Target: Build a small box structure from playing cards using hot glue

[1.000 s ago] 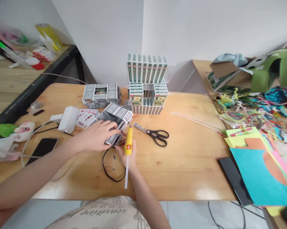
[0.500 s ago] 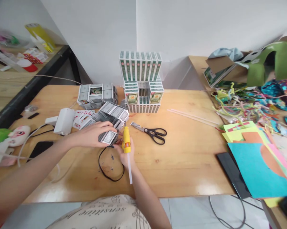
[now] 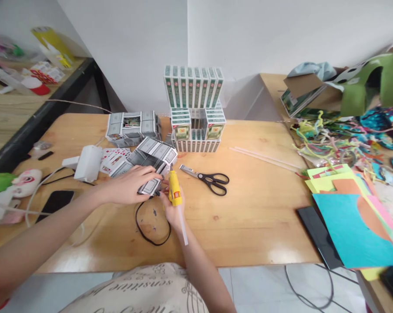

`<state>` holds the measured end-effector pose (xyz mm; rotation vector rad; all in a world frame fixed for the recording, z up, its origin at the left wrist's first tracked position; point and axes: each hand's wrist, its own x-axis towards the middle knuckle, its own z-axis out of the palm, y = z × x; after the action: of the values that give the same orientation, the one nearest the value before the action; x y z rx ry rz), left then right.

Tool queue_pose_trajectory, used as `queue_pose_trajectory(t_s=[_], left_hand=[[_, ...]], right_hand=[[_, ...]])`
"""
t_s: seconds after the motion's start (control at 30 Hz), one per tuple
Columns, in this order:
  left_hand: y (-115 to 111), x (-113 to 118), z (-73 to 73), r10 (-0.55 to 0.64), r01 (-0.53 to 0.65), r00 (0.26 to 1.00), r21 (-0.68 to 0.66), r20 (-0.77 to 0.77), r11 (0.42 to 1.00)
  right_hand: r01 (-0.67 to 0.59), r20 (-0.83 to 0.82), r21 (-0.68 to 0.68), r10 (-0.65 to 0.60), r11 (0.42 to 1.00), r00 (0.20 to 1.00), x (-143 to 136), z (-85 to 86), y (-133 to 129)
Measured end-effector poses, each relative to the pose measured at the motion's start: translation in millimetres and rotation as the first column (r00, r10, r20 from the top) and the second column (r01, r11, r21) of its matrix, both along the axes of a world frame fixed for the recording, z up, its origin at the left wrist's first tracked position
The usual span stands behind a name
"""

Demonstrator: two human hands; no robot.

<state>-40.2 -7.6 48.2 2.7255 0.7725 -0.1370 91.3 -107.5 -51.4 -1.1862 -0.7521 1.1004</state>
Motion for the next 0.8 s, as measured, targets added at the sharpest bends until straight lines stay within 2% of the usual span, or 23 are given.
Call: queue_pose_trajectory(t_s=[0.2, 0.37, 0.57, 0.8], left_hand=[[0, 1, -2.8, -0.033, 0.033, 0.999, 0.058, -0.007, 0.998], [-3, -1, -5.7, -0.024, 0.02, 0.998, 0.075, 0.056, 0.997], [-3, -10, -10.1, 0.002, -0.029, 0.991, 0.196, 0.136, 0.98], [-5, -13, -19.5, 0.048, -0.077, 0.991, 0.232, 0.124, 0.97]], right_hand=[[0.088, 0.036, 0.023, -0.089, 0.996, 0.995, -7, -9.0, 3], [0.073, 0.091, -0.009, -0.072, 0.997, 0.993, -7, -4.9, 1], [0.084, 0.074, 0.01, -0.085, 0.996, 0.994, -7, -3.0, 2], [0.089, 0.022, -0.009, -0.089, 0.996, 0.996, -13, -6.0, 2]])
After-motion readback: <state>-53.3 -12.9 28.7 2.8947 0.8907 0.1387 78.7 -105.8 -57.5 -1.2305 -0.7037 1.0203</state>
